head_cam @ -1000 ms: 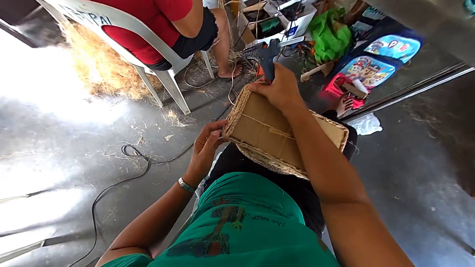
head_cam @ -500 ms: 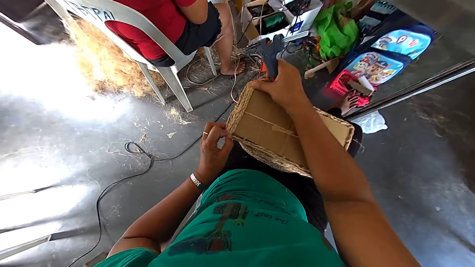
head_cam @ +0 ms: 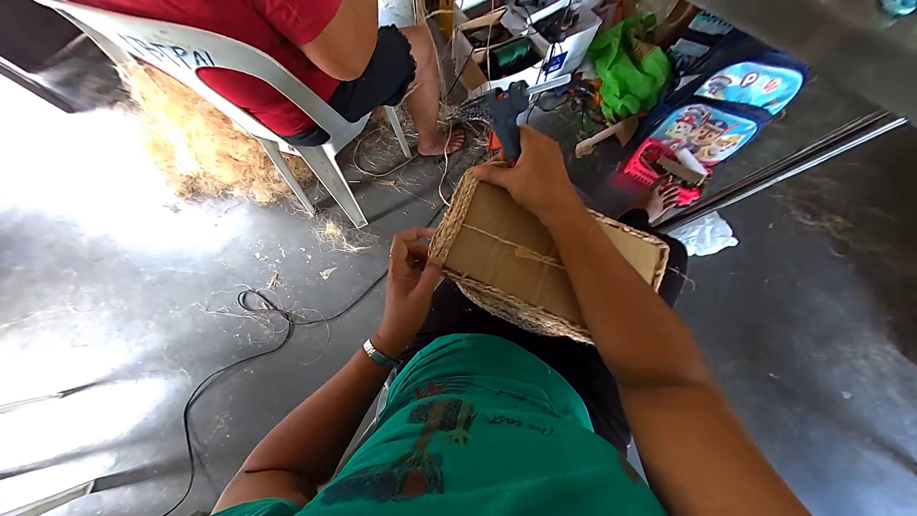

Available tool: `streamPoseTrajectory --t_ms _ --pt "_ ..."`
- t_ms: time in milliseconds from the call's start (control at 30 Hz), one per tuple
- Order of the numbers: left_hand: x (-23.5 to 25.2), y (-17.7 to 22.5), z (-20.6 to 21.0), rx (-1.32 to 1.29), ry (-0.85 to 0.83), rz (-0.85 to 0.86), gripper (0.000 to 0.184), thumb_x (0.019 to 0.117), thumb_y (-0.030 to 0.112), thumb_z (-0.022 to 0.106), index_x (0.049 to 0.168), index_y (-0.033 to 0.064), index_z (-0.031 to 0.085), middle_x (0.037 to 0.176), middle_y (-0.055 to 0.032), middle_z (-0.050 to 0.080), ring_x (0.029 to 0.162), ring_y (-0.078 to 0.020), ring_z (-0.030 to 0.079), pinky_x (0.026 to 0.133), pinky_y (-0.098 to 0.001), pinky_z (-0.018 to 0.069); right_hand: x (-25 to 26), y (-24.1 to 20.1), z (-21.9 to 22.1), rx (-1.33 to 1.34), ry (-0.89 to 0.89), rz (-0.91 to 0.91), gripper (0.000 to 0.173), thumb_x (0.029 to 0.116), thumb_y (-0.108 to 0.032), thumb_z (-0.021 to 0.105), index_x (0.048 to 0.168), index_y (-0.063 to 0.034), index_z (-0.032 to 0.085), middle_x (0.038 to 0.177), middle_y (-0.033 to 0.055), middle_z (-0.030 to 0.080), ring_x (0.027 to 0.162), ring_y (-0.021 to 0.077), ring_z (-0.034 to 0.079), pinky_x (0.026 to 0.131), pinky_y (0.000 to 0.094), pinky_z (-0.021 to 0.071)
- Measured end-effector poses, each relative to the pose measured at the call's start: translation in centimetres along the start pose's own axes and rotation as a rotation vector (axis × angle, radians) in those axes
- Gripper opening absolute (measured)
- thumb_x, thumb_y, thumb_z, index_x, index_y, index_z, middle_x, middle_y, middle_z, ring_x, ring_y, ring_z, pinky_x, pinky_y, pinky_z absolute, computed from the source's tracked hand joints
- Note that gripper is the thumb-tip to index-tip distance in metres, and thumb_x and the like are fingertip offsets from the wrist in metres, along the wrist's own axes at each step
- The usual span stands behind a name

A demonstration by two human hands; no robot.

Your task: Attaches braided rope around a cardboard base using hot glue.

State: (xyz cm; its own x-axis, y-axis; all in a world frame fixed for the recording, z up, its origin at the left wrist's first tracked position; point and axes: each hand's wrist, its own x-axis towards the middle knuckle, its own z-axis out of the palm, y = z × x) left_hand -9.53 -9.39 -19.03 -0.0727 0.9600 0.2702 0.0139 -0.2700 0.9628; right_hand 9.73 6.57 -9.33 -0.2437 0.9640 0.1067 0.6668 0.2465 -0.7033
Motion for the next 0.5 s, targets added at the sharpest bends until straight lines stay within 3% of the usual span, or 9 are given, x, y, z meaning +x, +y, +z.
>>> streamPoseTrajectory --t_ms 67,233,300,367,500 --pt "0.3 0.7 -0.5 -0.149 -0.048 -0.146 0.055 0.1001 0.011 0.057 0.152 0.0211 0.04 0.105 -0.0022 0.059 0.089 -0.0125 0.062 0.085 -0.0359 0.0561 0.0 0.2 0.0 -0.002 0.003 -0.004 0.054 0.0848 -0.033 0.085 0.118 0.0038 0.064 0.105 0.0184 0.069 0.1 0.0313 0.067 0.093 0.0538 0.0521" --pt "1.0 0.5 -1.0 -0.099 -0.107 -0.267 0.046 0.102 0.027 0.046 0.146 0.0153 0.05 0.119 -0.0064 0.062 0.094 -0.0145 0.062 0.077 -0.0324 0.0545 0.0 0.0 0.0 0.001 0.005 0.008 0.053 0.0849 -0.035 0.084 0.117 0.0027 0.064 0.105 0.0173 0.07 0.099 0.0305 0.068 0.093 0.0536 0.052" --pt "1.3 0.6 -0.7 -0.018 -0.092 -0.288 0.049 0.1069 0.046 0.043 0.147 0.0183 0.052 0.134 -0.0069 0.061 0.107 -0.0165 0.063 0.085 -0.0353 0.055 0.0 0.0 -0.1 0.007 0.003 0.015 0.052 0.0847 -0.036 0.084 0.115 0.0024 0.064 0.103 0.0169 0.07 0.098 0.03 0.067 0.092 0.0536 0.0522" --pt "1.5 0.6 -0.1 0.038 -0.07 -0.295 0.057 0.1047 0.055 0.045 0.151 0.0221 0.05 0.143 -0.0102 0.053 0.123 -0.0224 0.058 0.1 -0.0464 0.0522 0.0 -0.1 0.0 0.018 0.004 0.014 0.051 0.0846 -0.034 0.085 0.114 0.0025 0.065 0.102 0.0166 0.07 0.097 0.0291 0.067 0.091 0.0526 0.0524" --pt "1.0 -0.7 1.4 0.076 0.019 -0.227 0.051 0.1059 0.048 0.049 0.149 0.0207 0.053 0.145 -0.0086 0.051 0.128 -0.0218 0.055 0.103 -0.0471 0.0515 0.0 0.1 0.0 0.022 0.005 0.018 0.05 0.0844 -0.035 0.085 0.113 0.0018 0.065 0.102 0.0153 0.07 0.097 0.028 0.067 0.091 0.0512 0.0526"
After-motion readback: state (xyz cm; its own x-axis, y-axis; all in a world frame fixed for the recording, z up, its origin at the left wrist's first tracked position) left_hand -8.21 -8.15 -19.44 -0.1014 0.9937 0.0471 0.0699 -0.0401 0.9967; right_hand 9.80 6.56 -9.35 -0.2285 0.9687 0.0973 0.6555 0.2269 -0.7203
